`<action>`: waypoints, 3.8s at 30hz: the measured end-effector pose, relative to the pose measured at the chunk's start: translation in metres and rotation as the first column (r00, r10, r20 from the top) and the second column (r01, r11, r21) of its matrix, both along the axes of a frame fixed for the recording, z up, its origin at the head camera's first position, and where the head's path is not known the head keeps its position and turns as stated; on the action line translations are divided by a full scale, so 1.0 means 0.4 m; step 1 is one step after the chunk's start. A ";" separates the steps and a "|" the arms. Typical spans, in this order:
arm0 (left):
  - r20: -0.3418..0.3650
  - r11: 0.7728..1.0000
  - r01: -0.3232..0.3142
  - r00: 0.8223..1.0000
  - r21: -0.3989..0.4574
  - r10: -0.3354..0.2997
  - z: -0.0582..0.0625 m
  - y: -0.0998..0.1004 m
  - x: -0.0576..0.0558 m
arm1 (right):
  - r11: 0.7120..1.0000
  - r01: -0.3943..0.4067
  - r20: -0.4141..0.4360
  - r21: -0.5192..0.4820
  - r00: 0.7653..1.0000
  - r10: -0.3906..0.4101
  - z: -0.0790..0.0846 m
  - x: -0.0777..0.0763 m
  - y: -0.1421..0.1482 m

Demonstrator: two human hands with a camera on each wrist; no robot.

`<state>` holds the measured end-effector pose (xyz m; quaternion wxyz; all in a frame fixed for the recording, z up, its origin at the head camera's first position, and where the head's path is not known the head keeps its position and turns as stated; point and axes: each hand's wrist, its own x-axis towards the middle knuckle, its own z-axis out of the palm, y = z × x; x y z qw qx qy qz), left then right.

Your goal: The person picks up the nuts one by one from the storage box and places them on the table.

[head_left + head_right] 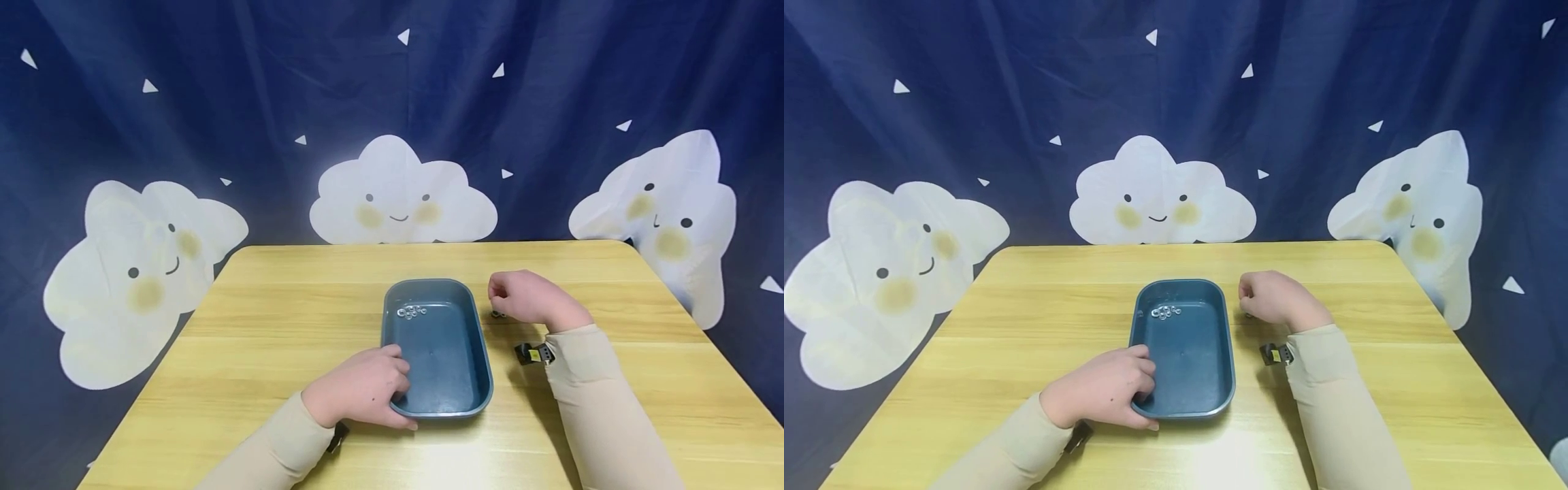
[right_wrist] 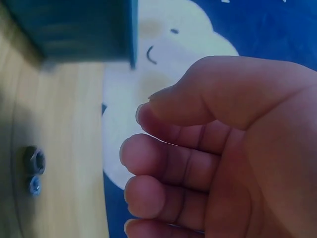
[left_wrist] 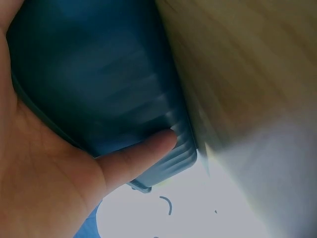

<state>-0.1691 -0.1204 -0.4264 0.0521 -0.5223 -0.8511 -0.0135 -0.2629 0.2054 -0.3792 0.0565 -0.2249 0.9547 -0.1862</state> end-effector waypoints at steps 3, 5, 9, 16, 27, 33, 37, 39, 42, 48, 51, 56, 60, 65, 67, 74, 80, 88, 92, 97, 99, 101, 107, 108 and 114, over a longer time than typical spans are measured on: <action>0.005 1.000 0.001 1.000 -0.002 -0.001 -0.002 0.000 0.000 | 1.000 -0.008 0.004 -0.002 1.000 0.008 0.012 0.008 -0.011; 0.011 1.000 0.003 1.000 0.000 -0.003 -0.004 0.000 0.000 | 1.000 -0.016 0.006 -0.005 1.000 0.016 0.018 0.012 -0.018; 0.013 1.000 0.005 1.000 0.004 -0.005 -0.005 -0.001 0.001 | 0.999 -0.033 -0.009 -0.002 0.999 0.032 0.027 0.019 -0.035; 0.023 1.000 0.015 1.000 0.013 -0.015 -0.007 -0.002 -0.001 | 0.997 -0.081 -0.070 -0.005 0.994 0.080 0.049 0.039 -0.075; 0.024 0.999 0.025 0.999 0.021 -0.025 -0.003 0.001 -0.005 | 0.988 -0.144 -0.082 0.052 0.986 0.147 0.087 0.057 -0.160; 0.028 0.999 0.030 0.999 0.025 -0.030 -0.002 0.001 -0.006 | 0.976 -0.195 -0.049 0.095 0.979 0.200 0.087 0.053 -0.211; 0.028 0.999 0.034 0.999 0.022 -0.034 -0.002 0.000 -0.007 | 0.957 -0.242 -0.033 0.157 0.968 0.250 0.079 0.049 -0.243; 0.028 0.999 0.037 0.999 0.021 -0.037 -0.002 0.000 -0.007 | 0.947 -0.262 -0.016 0.184 0.963 0.270 0.075 0.045 -0.259; 0.027 0.999 0.037 0.999 0.018 -0.038 -0.002 -0.001 -0.007 | 0.937 -0.275 0.011 0.213 0.960 0.280 0.066 0.038 -0.283; 0.031 1.000 0.025 0.999 0.006 -0.025 -0.001 0.000 -0.007 | 0.921 -0.269 0.051 0.281 0.963 0.265 0.037 0.024 -0.324; 0.032 1.000 0.022 0.999 0.005 -0.022 -0.001 0.000 -0.007 | 0.911 -0.276 0.049 0.306 0.960 0.275 0.019 0.017 -0.342; 0.013 1.000 0.015 1.000 0.007 -0.015 0.001 0.003 -0.003 | 0.899 -0.263 0.013 0.350 0.961 0.276 -0.022 0.006 -0.368; -0.003 1.000 0.016 1.000 0.011 -0.016 0.002 0.006 0.000 | 0.892 -0.218 -0.038 0.395 0.967 0.253 -0.048 0.001 -0.384; -0.016 1.000 0.019 1.000 0.018 -0.019 0.002 0.007 0.000 | 0.885 -0.198 -0.070 0.422 0.966 0.249 -0.062 -0.002 -0.395; -0.016 1.000 0.020 1.000 0.022 -0.020 0.002 0.007 0.000 | 0.887 -0.198 -0.085 0.416 0.963 0.255 -0.064 -0.004 -0.397; -0.012 0.999 0.027 1.000 0.024 -0.027 0.002 0.004 -0.002 | 0.893 -0.216 -0.104 0.394 0.955 0.276 -0.072 -0.009 -0.404; -0.003 0.999 0.025 1.000 0.028 -0.025 -0.001 0.003 -0.001 | 0.885 -0.232 -0.074 0.403 0.956 0.285 -0.077 -0.011 -0.406; -0.007 0.999 0.028 1.000 0.025 -0.028 -0.002 0.003 -0.002 | 0.866 -0.241 -0.044 0.438 0.957 0.288 -0.077 -0.004 -0.412; 0.005 0.999 0.028 1.000 0.024 -0.028 -0.001 0.002 -0.001 | 0.862 -0.242 -0.047 0.445 0.955 0.293 -0.079 0.002 -0.414; -0.002 0.999 0.034 0.999 0.026 -0.034 0.000 0.002 -0.001 | 0.858 -0.244 -0.031 0.452 0.957 0.288 -0.077 0.006 -0.415; -0.011 0.999 0.037 0.999 0.027 -0.037 0.000 0.002 -0.001 | 0.858 -0.240 -0.017 0.454 0.960 0.278 -0.076 0.007 -0.414; -0.021 0.999 0.039 0.999 0.029 -0.039 0.000 0.002 -0.001 | 0.864 -0.239 -0.001 0.444 0.964 0.267 -0.074 0.006 -0.412; -0.021 0.999 0.034 0.999 0.025 -0.033 -0.001 0.001 0.000 | 0.883 -0.256 0.015 0.393 0.962 0.272 -0.062 0.010 -0.405; -0.020 0.999 0.033 0.999 0.024 -0.032 -0.001 0.001 0.000 | 0.885 -0.260 0.012 0.385 0.961 0.277 -0.059 0.012 -0.404; -0.034 0.999 0.029 0.999 0.024 -0.028 -0.003 0.000 0.000 | 0.893 -0.295 -0.008 0.339 0.949 0.316 -0.031 0.021 -0.384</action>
